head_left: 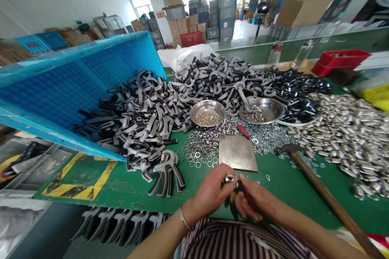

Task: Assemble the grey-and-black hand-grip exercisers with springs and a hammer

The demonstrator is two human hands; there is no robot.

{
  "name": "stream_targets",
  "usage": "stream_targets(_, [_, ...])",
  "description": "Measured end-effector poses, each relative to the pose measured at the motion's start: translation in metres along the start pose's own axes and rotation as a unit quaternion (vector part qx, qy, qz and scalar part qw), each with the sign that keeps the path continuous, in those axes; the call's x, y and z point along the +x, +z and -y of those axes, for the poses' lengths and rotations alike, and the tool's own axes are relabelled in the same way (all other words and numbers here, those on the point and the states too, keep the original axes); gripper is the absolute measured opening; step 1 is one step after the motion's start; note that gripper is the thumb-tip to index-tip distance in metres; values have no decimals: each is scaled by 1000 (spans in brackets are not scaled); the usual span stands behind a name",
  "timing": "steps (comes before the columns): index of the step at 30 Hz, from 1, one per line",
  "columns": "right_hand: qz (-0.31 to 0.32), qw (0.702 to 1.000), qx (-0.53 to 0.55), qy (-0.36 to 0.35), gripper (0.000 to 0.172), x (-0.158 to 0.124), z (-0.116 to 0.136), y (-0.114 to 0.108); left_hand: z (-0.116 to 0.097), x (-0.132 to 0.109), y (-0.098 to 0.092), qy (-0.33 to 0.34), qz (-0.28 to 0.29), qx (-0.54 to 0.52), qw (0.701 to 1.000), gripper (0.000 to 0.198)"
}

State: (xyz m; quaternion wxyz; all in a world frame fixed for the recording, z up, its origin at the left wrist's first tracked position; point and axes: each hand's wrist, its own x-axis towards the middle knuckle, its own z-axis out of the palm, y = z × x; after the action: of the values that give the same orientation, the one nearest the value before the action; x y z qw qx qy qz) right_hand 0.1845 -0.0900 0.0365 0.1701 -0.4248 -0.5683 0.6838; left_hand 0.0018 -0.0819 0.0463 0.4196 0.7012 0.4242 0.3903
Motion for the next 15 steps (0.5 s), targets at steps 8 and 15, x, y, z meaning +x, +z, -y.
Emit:
stream_targets(8, [-35,999,16,-10,62,1,-3,-8,5,9,17,10,-67,25,997,18])
stream_targets(15, [-124,991,30,-45,41,0,-2,-16,12,9,32,-23,-109,26,993,17])
